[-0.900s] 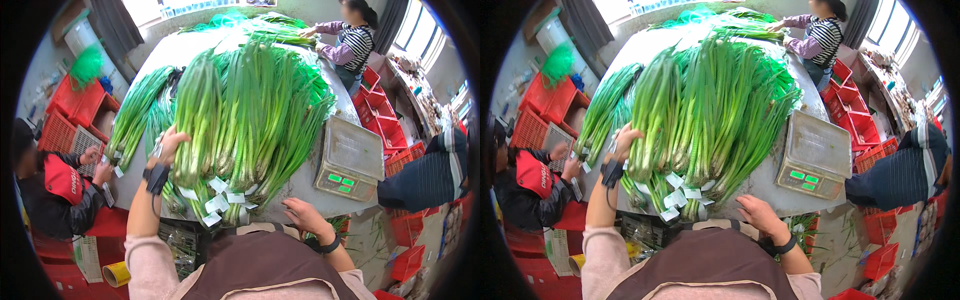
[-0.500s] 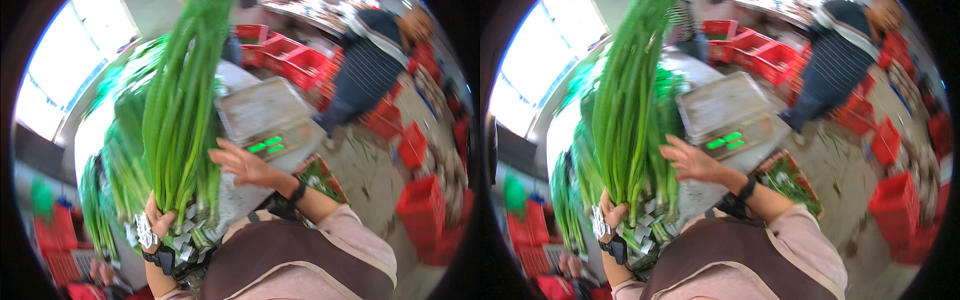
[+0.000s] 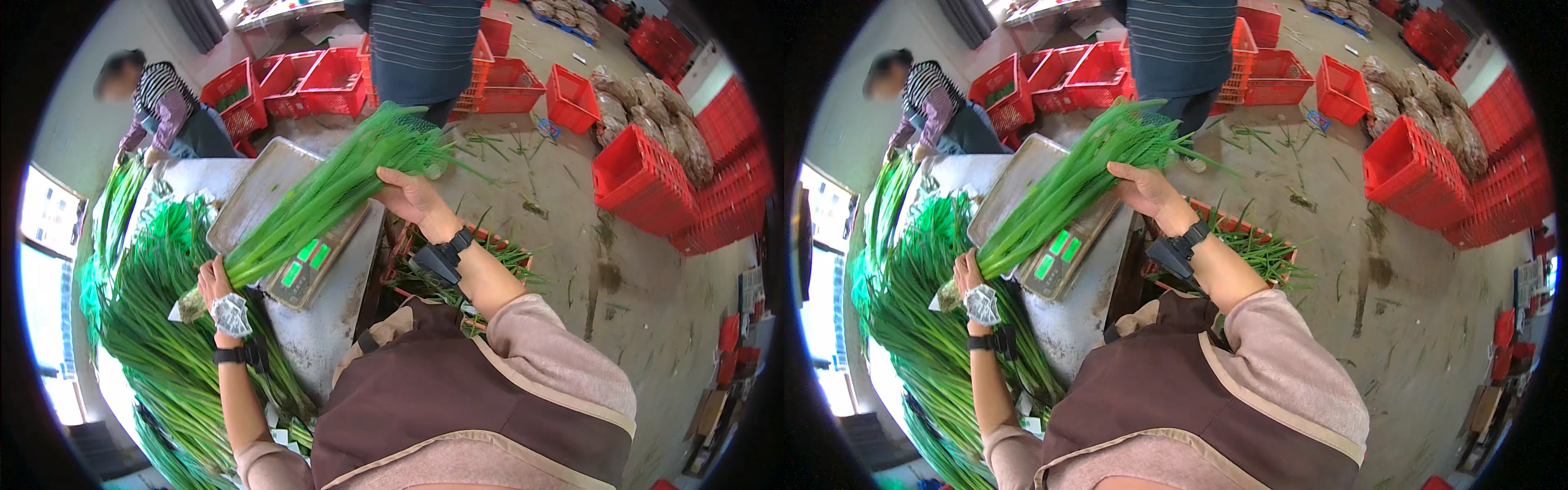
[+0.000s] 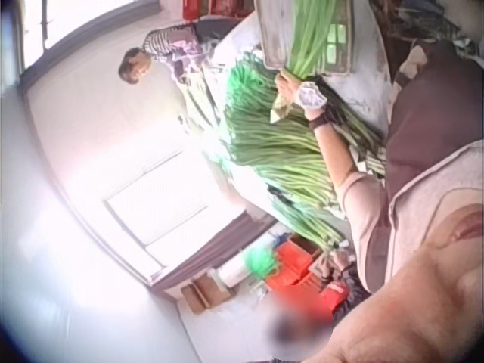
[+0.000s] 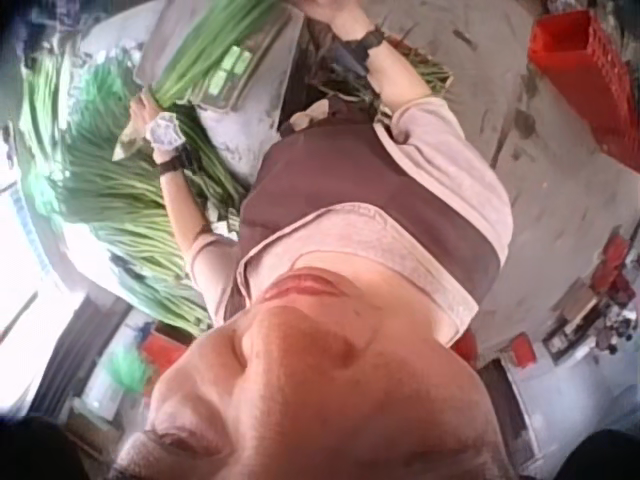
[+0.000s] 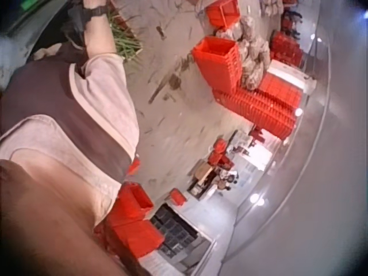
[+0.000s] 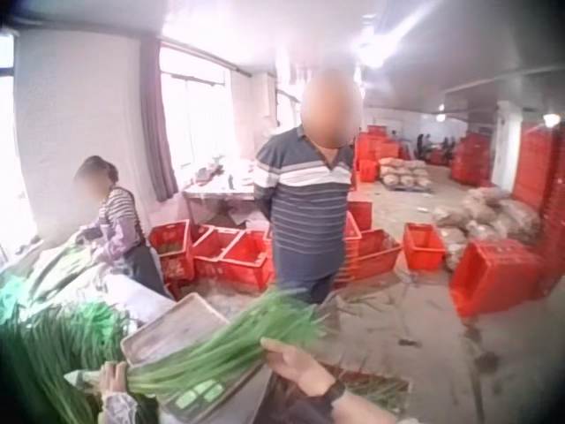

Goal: The person repeatedly picks up bundles of green onions, places them on a digital scale, removes them, and returns them to the pile. The process is repeated continuously throughout the clip.

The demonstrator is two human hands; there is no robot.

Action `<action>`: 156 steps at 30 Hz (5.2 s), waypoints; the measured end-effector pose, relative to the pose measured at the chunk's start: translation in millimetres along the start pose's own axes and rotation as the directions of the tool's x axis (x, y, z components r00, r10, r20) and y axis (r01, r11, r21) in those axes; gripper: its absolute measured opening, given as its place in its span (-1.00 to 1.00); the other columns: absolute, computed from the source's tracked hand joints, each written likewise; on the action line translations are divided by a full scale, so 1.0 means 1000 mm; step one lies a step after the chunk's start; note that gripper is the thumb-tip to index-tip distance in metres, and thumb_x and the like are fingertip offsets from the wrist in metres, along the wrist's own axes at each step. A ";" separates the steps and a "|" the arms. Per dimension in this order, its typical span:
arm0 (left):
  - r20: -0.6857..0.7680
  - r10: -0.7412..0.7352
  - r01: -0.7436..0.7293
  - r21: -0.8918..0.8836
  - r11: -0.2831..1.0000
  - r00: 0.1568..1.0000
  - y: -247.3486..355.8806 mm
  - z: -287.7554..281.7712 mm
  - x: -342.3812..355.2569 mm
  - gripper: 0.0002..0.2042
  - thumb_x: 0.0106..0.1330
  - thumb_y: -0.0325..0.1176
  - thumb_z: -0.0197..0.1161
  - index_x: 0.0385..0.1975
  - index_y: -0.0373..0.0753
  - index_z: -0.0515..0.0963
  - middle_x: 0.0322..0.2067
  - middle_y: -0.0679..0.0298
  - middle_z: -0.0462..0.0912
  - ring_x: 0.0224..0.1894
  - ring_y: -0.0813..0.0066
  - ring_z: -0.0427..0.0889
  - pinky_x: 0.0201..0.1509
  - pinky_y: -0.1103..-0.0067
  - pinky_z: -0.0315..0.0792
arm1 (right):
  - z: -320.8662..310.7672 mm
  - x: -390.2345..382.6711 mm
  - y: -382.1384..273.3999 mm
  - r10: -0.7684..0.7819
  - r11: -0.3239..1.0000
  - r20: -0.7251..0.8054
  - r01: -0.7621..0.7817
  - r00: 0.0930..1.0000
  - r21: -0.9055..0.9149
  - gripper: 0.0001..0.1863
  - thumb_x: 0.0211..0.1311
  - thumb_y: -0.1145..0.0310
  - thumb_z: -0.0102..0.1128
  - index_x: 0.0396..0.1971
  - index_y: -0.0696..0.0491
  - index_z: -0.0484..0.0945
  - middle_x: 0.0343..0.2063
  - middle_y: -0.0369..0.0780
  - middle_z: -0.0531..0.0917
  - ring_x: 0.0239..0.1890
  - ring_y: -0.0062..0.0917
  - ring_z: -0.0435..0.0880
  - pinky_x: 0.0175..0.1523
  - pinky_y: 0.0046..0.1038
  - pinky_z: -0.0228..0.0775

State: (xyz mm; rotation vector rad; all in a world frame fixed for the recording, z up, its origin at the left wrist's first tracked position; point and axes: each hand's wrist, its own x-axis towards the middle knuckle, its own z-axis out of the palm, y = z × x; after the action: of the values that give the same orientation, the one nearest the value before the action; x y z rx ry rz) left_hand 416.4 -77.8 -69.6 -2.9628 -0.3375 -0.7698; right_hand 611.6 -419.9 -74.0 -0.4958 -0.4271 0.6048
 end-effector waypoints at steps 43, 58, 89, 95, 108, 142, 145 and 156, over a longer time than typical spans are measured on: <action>0.449 0.336 -0.251 -0.239 0.938 0.828 -0.098 0.146 0.135 -0.66 0.05 -0.42 0.13 -0.11 -0.11 0.59 -0.26 0.19 0.64 -0.21 0.24 0.58 -0.12 0.42 0.45 | -0.062 -0.042 -0.076 -0.057 -0.114 -0.266 -0.271 0.962 -0.956 -0.79 0.25 0.36 0.06 -0.45 0.21 0.51 -0.64 -0.22 0.50 -0.55 -0.55 0.45 -0.43 -0.39 0.30; -0.034 0.195 -0.184 0.208 0.961 0.980 -0.096 0.078 0.186 -0.33 0.23 -0.21 0.11 0.36 0.05 0.03 0.35 0.10 0.10 0.34 -0.10 0.12 0.31 0.07 0.13 | -0.202 -0.288 -0.112 -0.245 -0.662 -0.665 -0.623 0.706 -0.417 -0.65 -0.01 0.24 0.30 -0.38 0.26 0.61 -0.50 0.00 0.63 -0.45 -0.45 0.63 -0.31 -0.39 0.45; 0.153 -0.874 0.753 -0.589 0.294 0.461 0.001 -0.185 -0.219 -0.83 0.34 -0.36 0.15 -0.45 -0.32 0.53 -0.64 0.38 0.49 -0.60 0.74 0.34 -0.53 0.71 0.20 | 0.082 0.226 0.208 0.651 -0.558 -0.001 0.479 0.759 -0.678 -0.35 -0.08 -0.05 0.38 -0.07 0.07 0.46 -0.14 0.00 0.59 -0.05 -0.13 0.57 0.04 -0.18 0.40; 0.040 -0.823 0.711 -0.530 0.463 0.566 0.004 -0.135 -0.179 -0.91 0.29 -0.45 0.11 -0.44 -0.27 0.51 -0.56 0.28 0.57 -0.59 0.62 0.41 -0.54 0.62 0.29 | 0.069 0.196 0.220 0.542 -0.666 -0.113 0.343 0.833 -0.663 -0.33 0.03 0.08 0.31 0.12 0.05 0.33 0.21 0.05 0.27 0.27 0.00 0.21 0.21 0.14 0.11; 0.521 -0.125 -0.024 0.269 0.963 0.845 -0.117 0.052 -0.049 -0.69 0.19 -0.27 0.05 -0.07 -0.14 0.51 0.16 0.13 0.40 0.34 0.11 0.16 0.31 -0.10 -0.02 | 0.126 0.160 0.331 0.818 -0.061 0.476 0.872 0.322 -0.485 -0.83 -0.05 0.53 0.12 -0.42 0.10 0.64 -0.42 -0.07 0.66 -0.24 -0.22 0.65 -0.17 -0.26 0.52; 0.462 -0.886 0.993 0.076 0.094 0.048 -0.393 -0.139 -0.290 0.05 0.06 0.52 -0.14 0.26 -0.43 0.17 0.24 -0.14 0.23 0.32 0.01 0.21 0.36 0.42 0.10 | 0.301 0.160 0.434 0.765 0.119 0.643 0.969 0.048 -0.215 -0.54 0.25 0.19 0.07 0.05 0.18 0.40 0.21 -0.15 0.34 0.33 -0.26 0.17 0.34 -0.15 0.05; 0.329 -0.910 0.963 0.010 0.269 0.251 -0.367 -0.112 -0.268 -0.23 0.21 0.29 -0.04 0.06 -0.43 0.37 0.09 -0.20 0.41 0.14 -0.01 0.42 0.20 0.33 0.27 | 0.307 0.162 0.441 0.825 0.107 0.559 0.949 0.082 -0.297 -0.54 0.23 0.20 0.11 0.04 0.17 0.41 0.20 -0.15 0.35 0.33 -0.25 0.18 0.35 -0.15 0.04; 0.213 -0.785 0.770 0.166 0.616 0.582 -0.366 -0.141 -0.256 -0.51 0.27 -0.19 0.19 0.07 -0.42 0.36 -0.03 -0.15 0.51 0.02 -0.04 0.51 0.11 0.32 0.40 | 0.203 0.076 0.279 0.214 0.071 0.347 0.339 0.913 -0.938 -0.82 0.19 0.56 0.05 -0.20 0.19 0.44 -0.14 -0.09 0.48 -0.11 -0.33 0.50 0.01 -0.38 0.36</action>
State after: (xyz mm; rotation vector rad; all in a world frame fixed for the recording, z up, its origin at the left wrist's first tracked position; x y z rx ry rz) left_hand 48.9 212.6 -69.5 -2.7601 -1.7394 -0.3431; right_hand 444.5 -110.4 -48.6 -1.7698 -1.3356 0.1826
